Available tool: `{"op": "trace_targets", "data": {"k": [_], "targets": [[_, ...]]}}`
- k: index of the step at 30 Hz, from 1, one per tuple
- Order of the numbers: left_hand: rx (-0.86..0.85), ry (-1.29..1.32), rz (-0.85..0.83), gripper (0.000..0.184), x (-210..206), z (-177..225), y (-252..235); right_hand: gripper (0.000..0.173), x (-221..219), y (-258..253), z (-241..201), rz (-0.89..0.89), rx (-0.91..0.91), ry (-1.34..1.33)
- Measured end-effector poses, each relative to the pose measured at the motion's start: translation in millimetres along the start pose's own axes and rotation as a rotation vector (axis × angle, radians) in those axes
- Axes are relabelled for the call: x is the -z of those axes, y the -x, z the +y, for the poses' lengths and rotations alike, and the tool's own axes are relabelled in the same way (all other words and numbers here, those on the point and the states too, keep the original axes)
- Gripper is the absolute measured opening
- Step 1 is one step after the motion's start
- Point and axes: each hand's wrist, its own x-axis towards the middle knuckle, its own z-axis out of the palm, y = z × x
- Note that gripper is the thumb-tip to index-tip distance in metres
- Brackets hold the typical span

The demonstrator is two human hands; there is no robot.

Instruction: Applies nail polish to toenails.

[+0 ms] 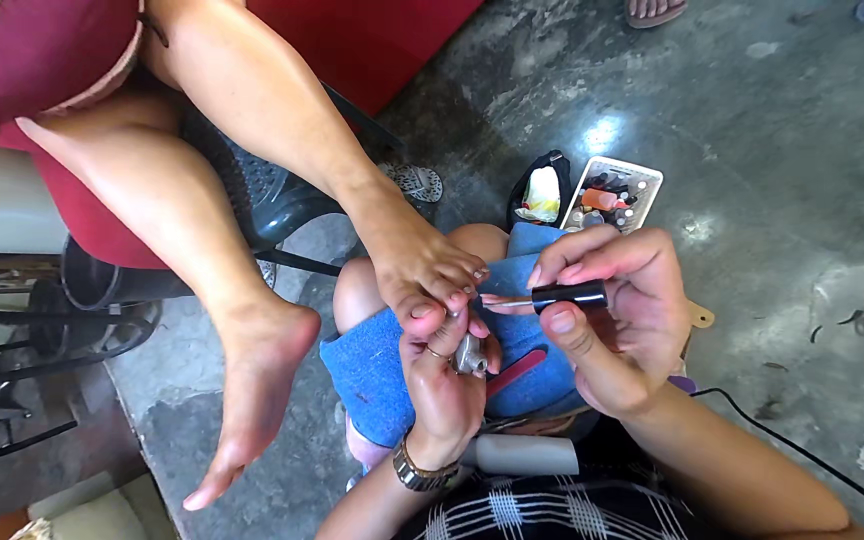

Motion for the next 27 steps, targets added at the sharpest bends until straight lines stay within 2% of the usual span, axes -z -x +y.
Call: {"op": "trace_targets", "data": {"k": [5, 9, 15, 27], "targets": [[-0.014, -0.003, -0.042, 0.011, -2, 6, 6, 0.023, -3, -4, -3, 0.024, 0.018, -0.003], [0.046, 0.079, -0.042, 0.012, -12, 15, 9, 0.023, -9, -10, -6, 0.016, 0.051, 0.049], [0.065, 0.041, 0.067, 0.019, -22, 16, 11, 0.024, -15, -10, -7, -0.016, 0.1, 0.116], [0.003, 0.007, 0.058, 0.016, -6, 11, 12, 0.023, -19, 0, -5, -0.093, 0.142, 0.269]]}}
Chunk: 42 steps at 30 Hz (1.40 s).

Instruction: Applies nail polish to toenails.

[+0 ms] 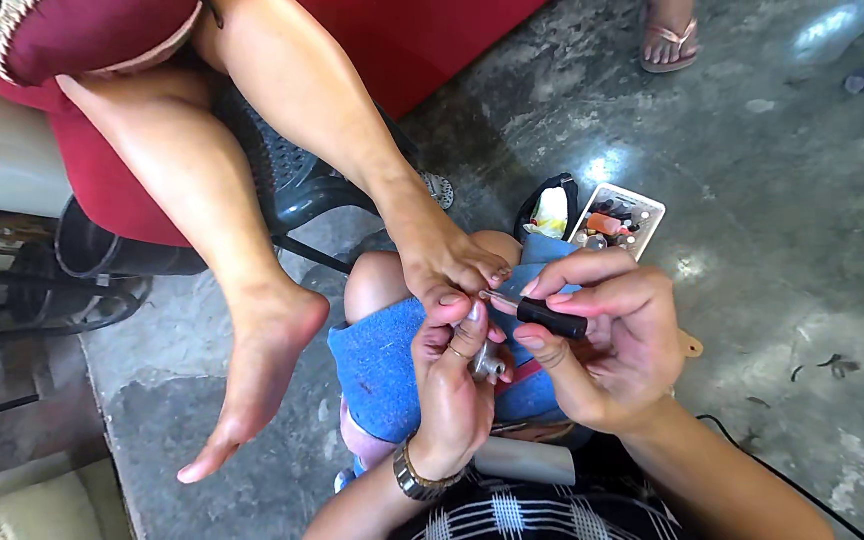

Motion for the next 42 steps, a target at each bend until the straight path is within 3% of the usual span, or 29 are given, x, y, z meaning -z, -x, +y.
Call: {"op": "trace_targets", "data": {"k": [35, 42], "targets": [[-0.047, -0.02, -0.023, 0.012, 6.6, -4.4, -5.0, 0.022, 3.5, -4.1, 1.0, -0.058, 0.009, 0.032], [0.0, 0.026, -0.041, 0.017, 7.1, -0.4, -4.9, 0.023, -1.0, -2.8, 1.8, 0.029, -0.051, -0.073]]}}
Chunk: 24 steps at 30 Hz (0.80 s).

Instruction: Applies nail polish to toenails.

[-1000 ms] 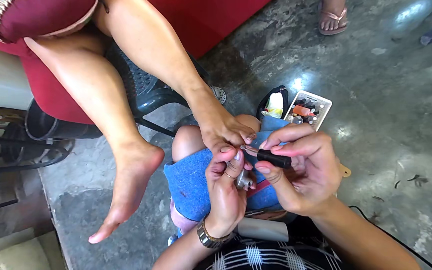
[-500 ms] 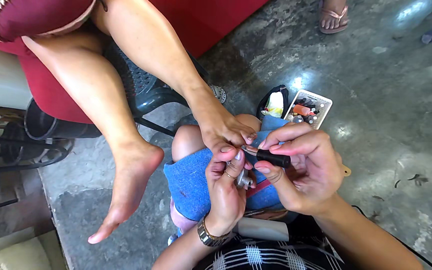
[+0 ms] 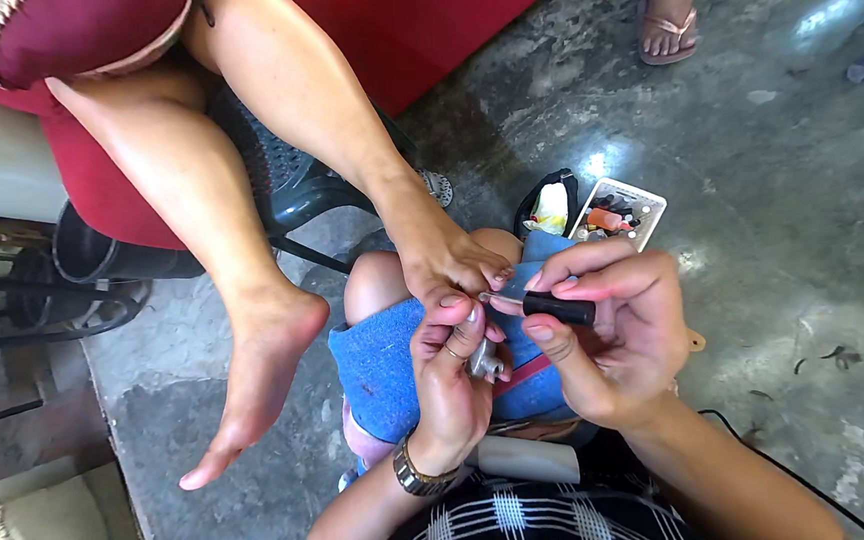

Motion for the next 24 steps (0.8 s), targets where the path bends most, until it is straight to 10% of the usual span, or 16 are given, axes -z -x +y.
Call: {"op": "trace_targets", "data": {"k": [24], "targets": [[0.022, 0.038, -0.021, 0.017, 1.2, 1.3, -0.8, 0.021, 1.7, -0.6, 1.3, -0.04, -0.01, -0.005]]}}
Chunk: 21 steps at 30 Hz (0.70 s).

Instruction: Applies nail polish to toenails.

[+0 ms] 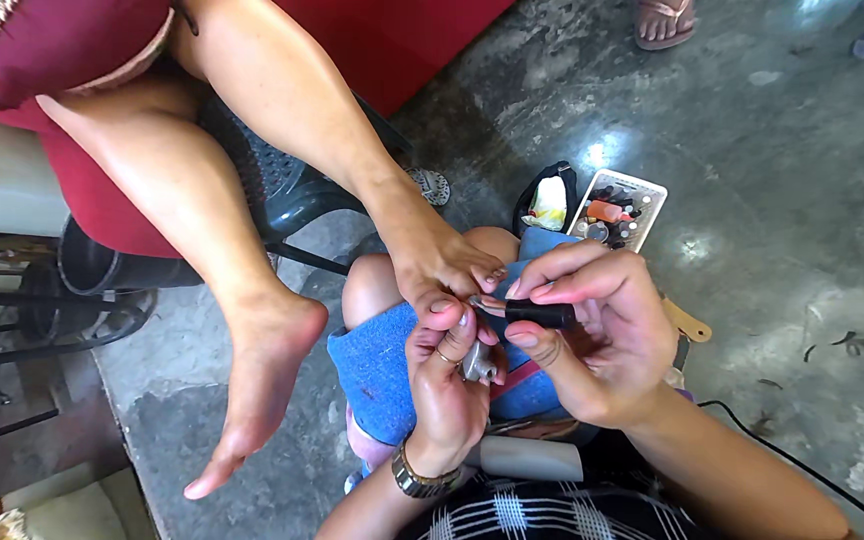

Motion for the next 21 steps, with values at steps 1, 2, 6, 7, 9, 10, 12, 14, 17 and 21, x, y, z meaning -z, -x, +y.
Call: {"op": "trace_targets", "data": {"k": [1, 2, 6, 7, 9, 10, 12, 14, 17, 21], "targets": [[0.001, 0.0, 0.0, 0.016, 0.0, 0.1, 0.0, 0.021, 0.2, -0.4, 0.1, 0.008, -0.007, -0.019], [0.004, 0.001, 0.001, 0.016, -0.1, 0.3, 0.0, 0.021, 0.2, -0.5, 0.2, 0.02, -0.011, -0.038], [0.007, 0.002, 0.005, 0.016, -0.6, 0.6, 0.2, 0.023, -1.8, 0.5, 1.2, 0.047, -0.003, -0.031], [0.007, 0.0, 0.007, 0.016, -0.8, 0.6, 0.3, 0.023, -2.0, 0.8, 1.1, 0.041, -0.001, -0.017], [0.007, 0.0, 0.006, 0.016, -0.8, 0.4, 0.0, 0.022, -1.3, 1.2, 0.6, 0.02, -0.002, -0.002], [0.008, -0.003, 0.004, 0.017, -0.7, 0.4, -0.2, 0.022, -0.9, 1.3, 0.3, 0.011, -0.005, 0.0], [0.006, -0.005, 0.0, 0.017, -0.5, 0.3, -0.3, 0.021, 0.3, 0.9, -0.1, -0.005, -0.01, -0.008], [0.004, -0.008, -0.001, 0.016, -0.2, 0.1, -0.1, 0.021, 1.1, -0.2, -0.2, 0.002, -0.01, -0.033], [0.014, -0.009, 0.008, 0.017, -0.6, 0.2, 0.1, 0.022, 0.3, 0.1, 0.2, 0.034, 0.01, -0.042], [0.004, -0.014, 0.007, 0.018, -0.6, -0.3, -0.8, 0.022, 0.0, 1.7, -0.2, -0.001, 0.02, 0.017]]}}
